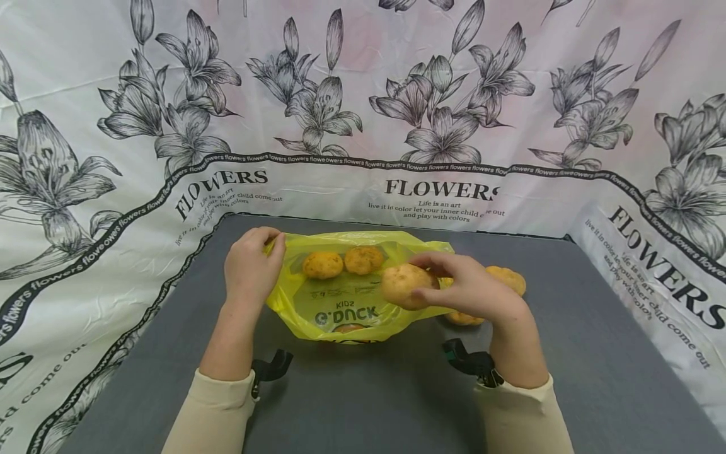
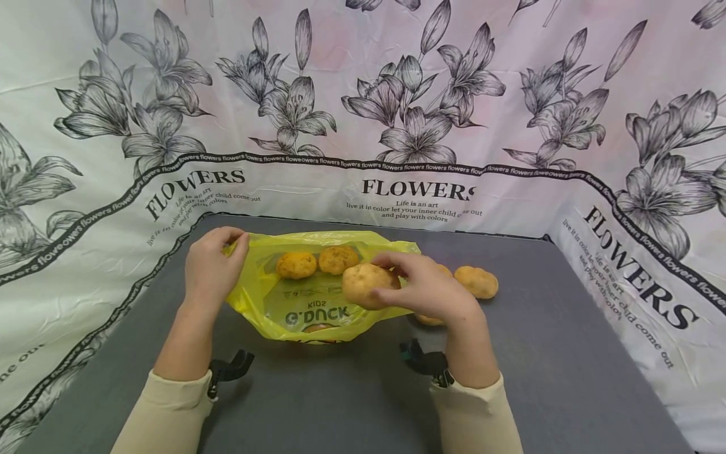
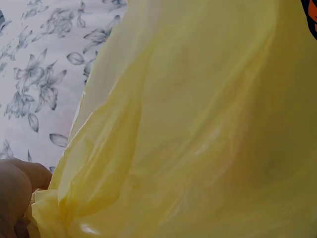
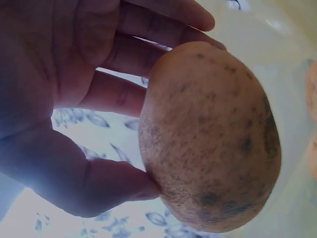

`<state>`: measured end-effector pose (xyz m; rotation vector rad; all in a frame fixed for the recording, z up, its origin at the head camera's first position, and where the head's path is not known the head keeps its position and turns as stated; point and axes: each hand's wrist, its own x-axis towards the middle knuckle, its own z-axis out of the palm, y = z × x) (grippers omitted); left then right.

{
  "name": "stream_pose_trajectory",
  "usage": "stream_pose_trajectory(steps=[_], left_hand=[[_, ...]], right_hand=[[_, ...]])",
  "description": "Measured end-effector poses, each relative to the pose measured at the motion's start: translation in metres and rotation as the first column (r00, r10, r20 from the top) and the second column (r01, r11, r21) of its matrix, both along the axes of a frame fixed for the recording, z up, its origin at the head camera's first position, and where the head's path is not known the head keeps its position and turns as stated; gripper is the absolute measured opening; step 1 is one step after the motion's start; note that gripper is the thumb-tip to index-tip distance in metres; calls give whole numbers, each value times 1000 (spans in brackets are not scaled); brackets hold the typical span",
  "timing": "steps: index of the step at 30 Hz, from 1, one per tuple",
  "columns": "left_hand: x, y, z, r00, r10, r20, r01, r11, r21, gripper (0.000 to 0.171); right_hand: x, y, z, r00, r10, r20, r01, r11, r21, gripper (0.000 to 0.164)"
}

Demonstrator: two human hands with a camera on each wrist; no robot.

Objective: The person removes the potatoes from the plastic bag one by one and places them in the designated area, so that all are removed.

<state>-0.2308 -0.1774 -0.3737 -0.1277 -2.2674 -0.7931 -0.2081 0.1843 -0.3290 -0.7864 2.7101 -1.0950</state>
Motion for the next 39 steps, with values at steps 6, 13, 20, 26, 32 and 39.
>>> stream_pose_trajectory(steps=[6,13,20,26,32,39], left_hand=[[-1,0,-1,1000,-2,-1,2,1000,2,16],[-1,-1,-1,1000,1,5,-1,1000,2,16],[-1,0,-1,1000,-1,3,1,1000,4,16],[-1,0,-1,1000,-2,5,2,1000,4,16],[-1,0,0,1000,-3,9,3,1000,1,16],[0,1,0,1000,0,11,0,1000,-2,17]], right_hand=[[3,21,6,1000,-28,4,29,999,-33,48],[3,43,10,997,-72,3,72,997,-36,49],[3,64,8,992,-122,32,124,990,-61,46],[6,91,9,978,-209,5,209,978,-20,50],[5,117,4,954,-300,-4,300,953,33,57],[0,133,-7,926,-354,129,358,934,-2,72]])
